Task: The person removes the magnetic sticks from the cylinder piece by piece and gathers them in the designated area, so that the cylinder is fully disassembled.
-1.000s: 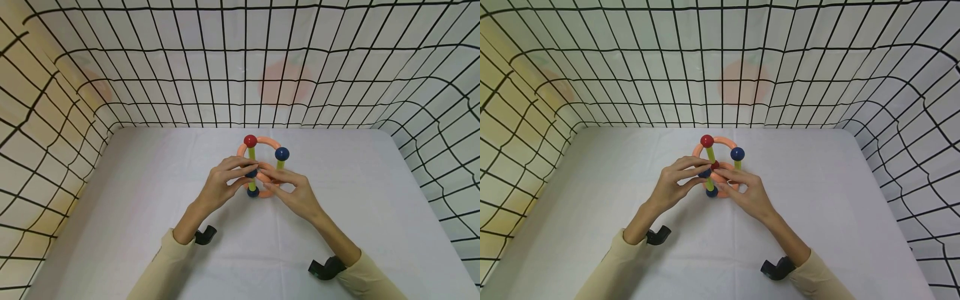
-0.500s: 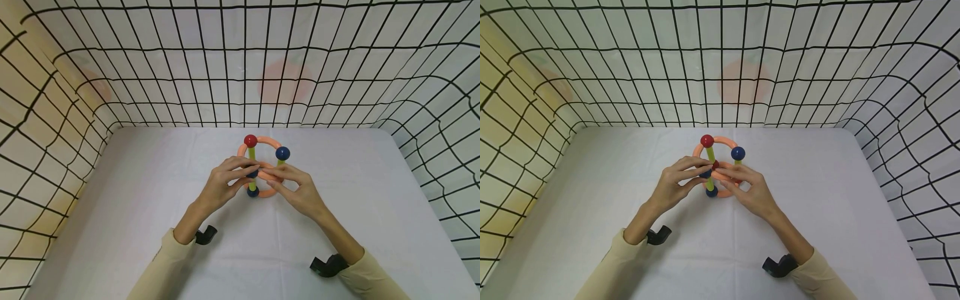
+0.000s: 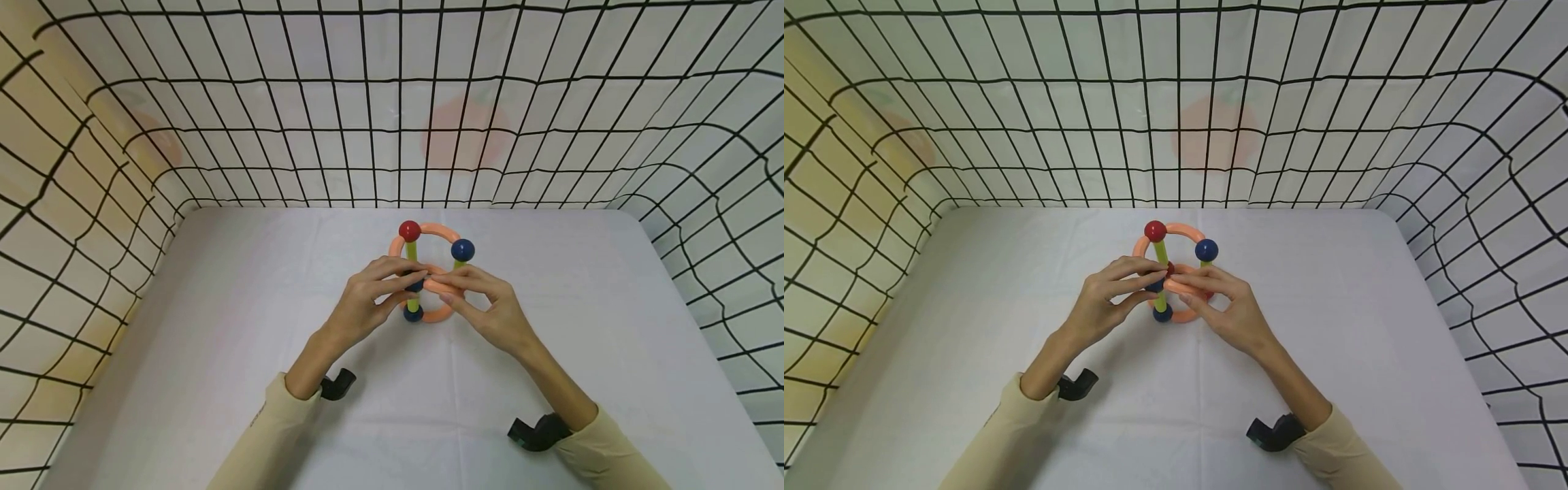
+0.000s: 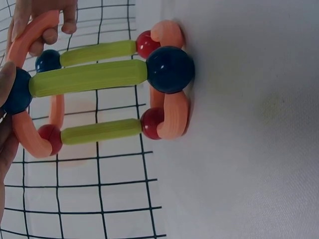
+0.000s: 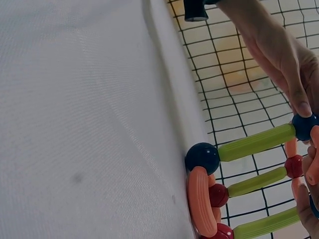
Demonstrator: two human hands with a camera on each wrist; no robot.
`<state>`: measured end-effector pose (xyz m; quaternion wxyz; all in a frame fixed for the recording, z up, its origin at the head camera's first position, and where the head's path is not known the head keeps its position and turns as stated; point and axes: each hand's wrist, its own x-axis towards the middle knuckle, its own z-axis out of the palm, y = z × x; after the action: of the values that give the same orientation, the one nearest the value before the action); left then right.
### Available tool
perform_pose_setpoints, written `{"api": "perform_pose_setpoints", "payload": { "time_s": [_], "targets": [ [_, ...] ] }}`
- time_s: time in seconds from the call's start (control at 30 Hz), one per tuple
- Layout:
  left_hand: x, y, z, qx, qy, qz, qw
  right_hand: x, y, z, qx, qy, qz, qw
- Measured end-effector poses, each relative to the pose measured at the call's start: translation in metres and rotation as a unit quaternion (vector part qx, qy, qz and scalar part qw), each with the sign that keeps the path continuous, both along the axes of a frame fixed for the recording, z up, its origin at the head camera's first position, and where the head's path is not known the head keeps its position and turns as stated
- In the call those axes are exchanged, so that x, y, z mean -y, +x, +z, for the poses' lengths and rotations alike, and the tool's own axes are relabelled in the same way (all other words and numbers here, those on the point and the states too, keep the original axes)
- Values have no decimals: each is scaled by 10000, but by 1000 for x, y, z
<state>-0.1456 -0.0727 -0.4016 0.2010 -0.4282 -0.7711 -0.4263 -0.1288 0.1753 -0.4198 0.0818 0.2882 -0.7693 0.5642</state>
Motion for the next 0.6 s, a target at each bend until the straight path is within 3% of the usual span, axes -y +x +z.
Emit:
{"api": "perform_pose_setpoints", "payload": {
  "time_s": [0.6],
  "targets": [
    [-1, 0, 0, 3, -21, -101, 9999, -4, -1, 3, 188, -204, 128, 9995]
  ]
}}
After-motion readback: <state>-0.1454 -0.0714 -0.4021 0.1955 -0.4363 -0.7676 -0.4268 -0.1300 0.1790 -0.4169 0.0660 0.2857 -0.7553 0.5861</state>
